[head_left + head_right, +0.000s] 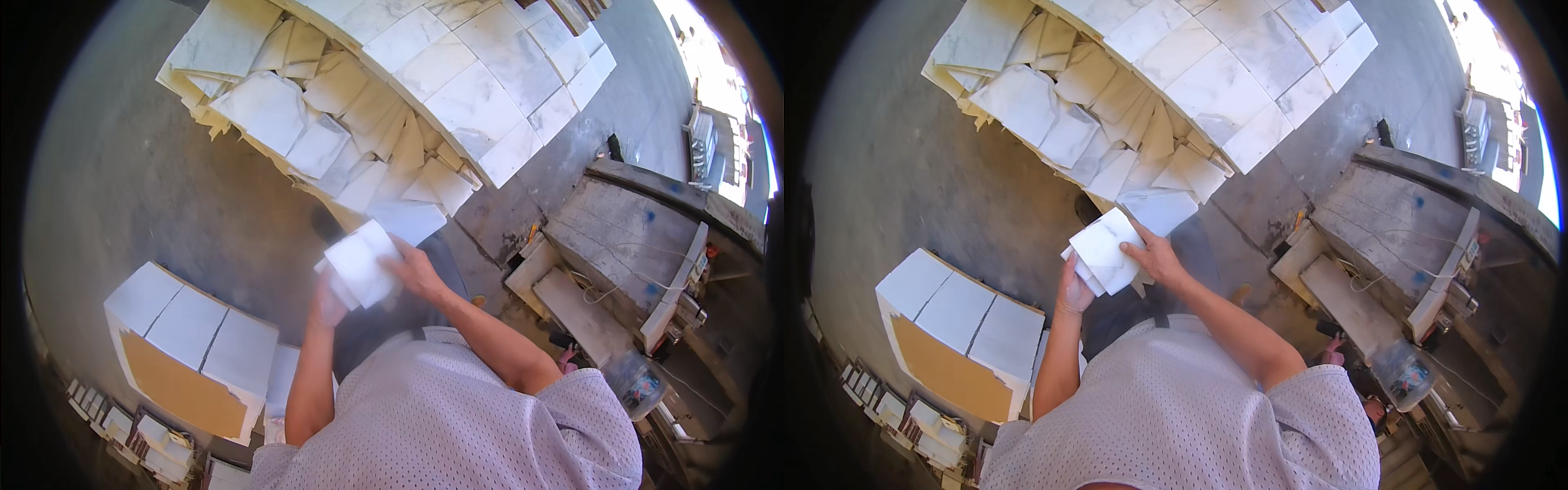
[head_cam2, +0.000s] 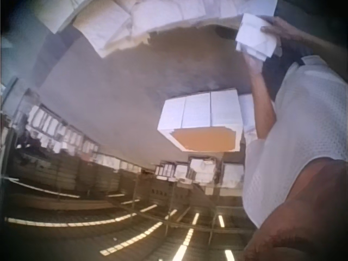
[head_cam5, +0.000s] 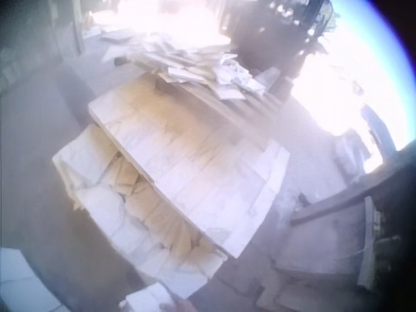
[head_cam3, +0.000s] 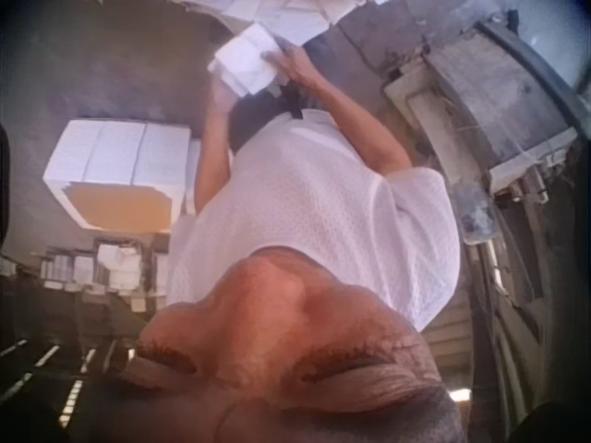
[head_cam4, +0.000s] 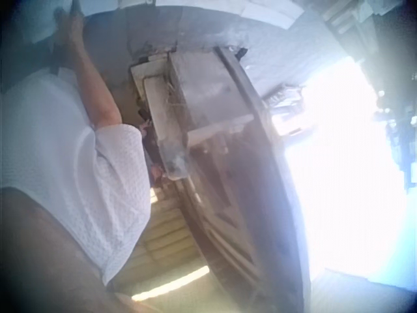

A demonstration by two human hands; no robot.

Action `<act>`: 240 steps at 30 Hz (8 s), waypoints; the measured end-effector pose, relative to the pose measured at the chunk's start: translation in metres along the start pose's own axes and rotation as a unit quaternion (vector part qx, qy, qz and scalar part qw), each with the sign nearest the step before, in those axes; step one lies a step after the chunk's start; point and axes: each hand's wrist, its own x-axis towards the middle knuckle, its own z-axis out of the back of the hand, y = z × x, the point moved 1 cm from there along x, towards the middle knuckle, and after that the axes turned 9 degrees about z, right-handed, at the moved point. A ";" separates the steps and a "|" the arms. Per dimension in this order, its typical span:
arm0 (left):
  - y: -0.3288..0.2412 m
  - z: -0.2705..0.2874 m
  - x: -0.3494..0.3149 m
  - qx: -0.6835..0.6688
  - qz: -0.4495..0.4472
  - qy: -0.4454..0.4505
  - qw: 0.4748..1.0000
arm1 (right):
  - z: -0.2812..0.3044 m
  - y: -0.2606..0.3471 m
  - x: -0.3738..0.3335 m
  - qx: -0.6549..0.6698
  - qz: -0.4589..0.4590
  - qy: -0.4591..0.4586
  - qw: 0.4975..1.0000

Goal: The person repeatedly picks up white rectangular tiles from a large pile and places them onto a wooden pallet. The person handles the tiles one at a time, stacking them in a neat arrangement on the pallet.

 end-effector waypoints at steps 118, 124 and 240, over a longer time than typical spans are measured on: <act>-0.005 0.127 0.001 -0.022 -0.057 -0.249 0.967 | -0.043 -0.028 0.154 -0.438 0.277 -0.196 0.833; -0.003 0.085 0.022 0.104 0.008 -0.174 0.979 | -0.029 -0.033 0.069 -0.155 0.172 -0.109 0.967; -0.013 -0.040 0.153 0.436 0.006 -0.192 0.879 | 0.148 0.008 -0.036 0.012 -0.037 -0.056 0.998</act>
